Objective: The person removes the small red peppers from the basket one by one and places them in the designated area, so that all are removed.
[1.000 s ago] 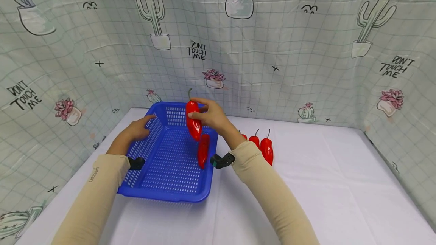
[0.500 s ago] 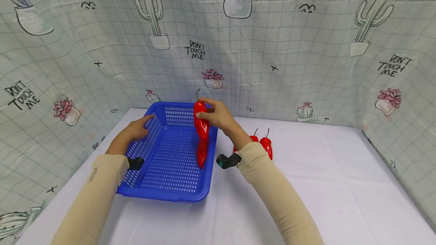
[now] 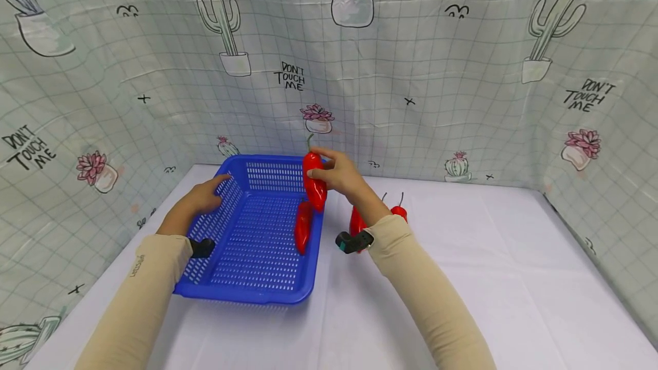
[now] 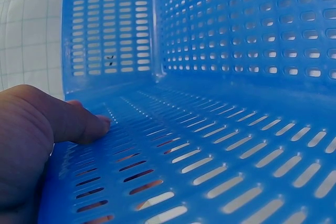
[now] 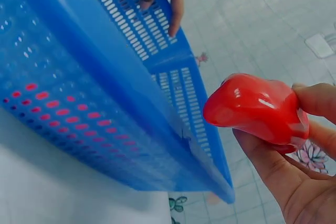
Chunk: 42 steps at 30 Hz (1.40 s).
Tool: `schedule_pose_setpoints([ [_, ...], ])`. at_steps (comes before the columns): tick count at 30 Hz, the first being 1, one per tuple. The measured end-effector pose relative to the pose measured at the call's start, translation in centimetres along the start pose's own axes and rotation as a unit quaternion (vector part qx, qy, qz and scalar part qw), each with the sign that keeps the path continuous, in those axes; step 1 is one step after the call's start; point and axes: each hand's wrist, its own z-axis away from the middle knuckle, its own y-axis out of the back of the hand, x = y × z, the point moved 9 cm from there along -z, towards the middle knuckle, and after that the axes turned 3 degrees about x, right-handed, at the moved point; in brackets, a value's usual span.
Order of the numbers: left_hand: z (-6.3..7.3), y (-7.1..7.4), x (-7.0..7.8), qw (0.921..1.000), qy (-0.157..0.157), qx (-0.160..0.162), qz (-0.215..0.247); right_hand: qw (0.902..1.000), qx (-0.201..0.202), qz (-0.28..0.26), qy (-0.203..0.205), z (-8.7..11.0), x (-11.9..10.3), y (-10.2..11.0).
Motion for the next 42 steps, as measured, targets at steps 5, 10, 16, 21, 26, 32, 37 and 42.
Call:
schedule_pose_setpoints([
  [5,0.1,0.2,0.0,1.0000,0.001,0.003,0.003,0.9998,0.014,0.010,-0.005,0.2,0.7,1.5],
  [10,0.3,0.3,0.0,0.9999,0.010,0.001,0.002,0.9993,0.030,0.017,-0.011,0.6,1.7,2.9],
  [16,0.3,0.7,0.0,0.9999,0.001,0.009,-0.006,0.9987,0.039,0.025,-0.019,1.1,2.7,3.8],
  [21,0.2,0.6,0.0,0.9999,-0.004,0.007,-0.006,0.9986,0.039,0.019,-0.031,1.8,4.0,5.1],
  [26,0.1,0.4,-0.1,1.0000,0.000,0.005,-0.004,0.9978,0.053,0.022,-0.033,2.5,5.0,7.2],
  [32,0.0,0.4,-0.2,1.0000,-0.002,0.006,-0.004,0.9977,0.060,0.018,-0.026,3.5,5.7,9.4],
  [37,0.1,0.1,-0.2,1.0000,0.003,0.002,0.003,0.9965,0.073,0.022,-0.034,4.3,7.1,11.0],
  [42,0.0,0.1,-0.1,1.0000,0.004,0.003,-0.002,0.9943,0.089,0.032,-0.048,5.1,8.7,12.5],
])
